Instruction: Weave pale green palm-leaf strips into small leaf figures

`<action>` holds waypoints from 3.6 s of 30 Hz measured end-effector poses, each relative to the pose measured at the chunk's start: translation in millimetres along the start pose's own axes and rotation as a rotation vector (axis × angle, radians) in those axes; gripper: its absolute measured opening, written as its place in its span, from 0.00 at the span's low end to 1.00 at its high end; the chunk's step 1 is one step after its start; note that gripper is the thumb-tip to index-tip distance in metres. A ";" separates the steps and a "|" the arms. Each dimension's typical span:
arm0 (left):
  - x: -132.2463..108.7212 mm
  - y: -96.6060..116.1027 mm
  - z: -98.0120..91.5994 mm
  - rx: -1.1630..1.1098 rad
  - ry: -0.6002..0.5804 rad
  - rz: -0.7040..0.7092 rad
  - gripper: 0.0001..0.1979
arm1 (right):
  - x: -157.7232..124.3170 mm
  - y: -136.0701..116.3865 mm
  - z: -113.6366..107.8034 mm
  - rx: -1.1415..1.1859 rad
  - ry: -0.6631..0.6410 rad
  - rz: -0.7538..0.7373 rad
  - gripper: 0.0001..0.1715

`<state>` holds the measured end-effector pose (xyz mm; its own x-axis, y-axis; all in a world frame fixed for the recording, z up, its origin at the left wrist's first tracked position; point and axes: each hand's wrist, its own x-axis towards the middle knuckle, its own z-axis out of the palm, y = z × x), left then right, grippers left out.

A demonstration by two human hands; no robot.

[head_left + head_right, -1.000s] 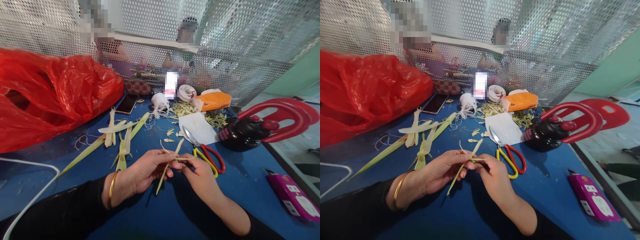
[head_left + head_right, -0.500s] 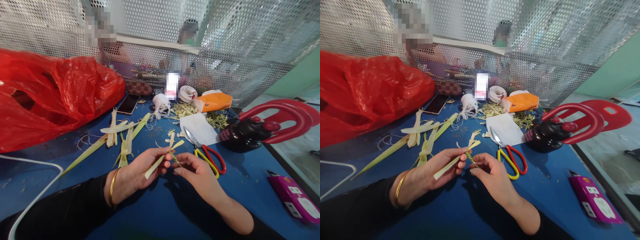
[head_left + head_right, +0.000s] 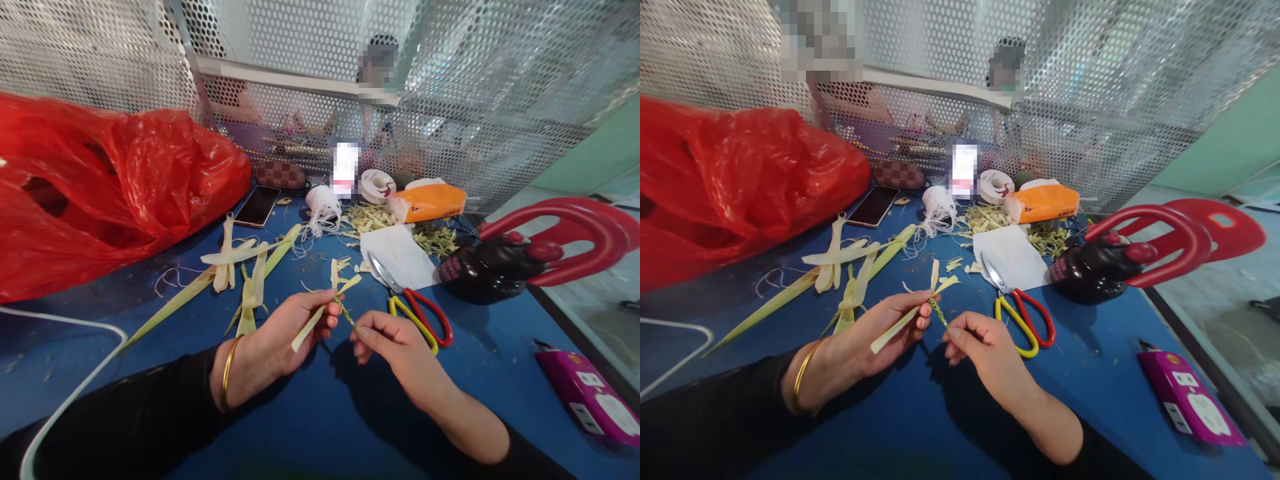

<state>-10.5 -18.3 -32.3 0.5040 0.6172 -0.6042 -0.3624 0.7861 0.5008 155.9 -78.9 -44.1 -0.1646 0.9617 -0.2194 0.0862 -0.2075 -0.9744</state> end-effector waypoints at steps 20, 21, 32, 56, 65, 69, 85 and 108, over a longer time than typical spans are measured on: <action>4.5 -2.4 -5.7 0.119 -0.067 0.079 0.11 | 5.3 1.9 -2.5 0.198 0.213 0.092 0.12; 4.0 -3.9 -5.0 0.185 -0.057 0.109 0.10 | 5.6 2.3 -2.3 0.214 0.217 0.093 0.13; 3.1 -17.7 -0.5 0.620 0.009 0.281 0.05 | 5.2 4.6 1.2 0.042 0.111 0.057 0.13; 2.7 -13.1 0.3 0.756 -0.025 0.263 0.06 | 2.9 0.9 0.6 -0.021 0.076 0.040 0.11; 3.8 -12.8 0.5 0.764 -0.099 0.279 0.04 | 4.9 0.1 -2.1 0.187 0.025 0.172 0.15; 3.7 -12.7 0.4 0.767 -0.103 0.290 0.06 | 4.3 1.2 -0.2 0.169 0.022 0.160 0.15; 4.7 -12.0 0.2 0.762 -0.124 0.309 0.04 | 4.1 1.4 -2.5 0.245 0.003 0.231 0.17; 0.4 -15.1 -1.2 0.620 -0.275 0.133 0.10 | 1.3 3.5 -0.6 0.364 -0.083 0.152 0.12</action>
<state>-5.7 -29.9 -40.9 0.6967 0.6115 -0.3751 0.0395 0.4893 0.8712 156.6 -78.3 -47.8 -0.2567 0.9005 -0.3510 -0.2356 -0.4105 -0.8809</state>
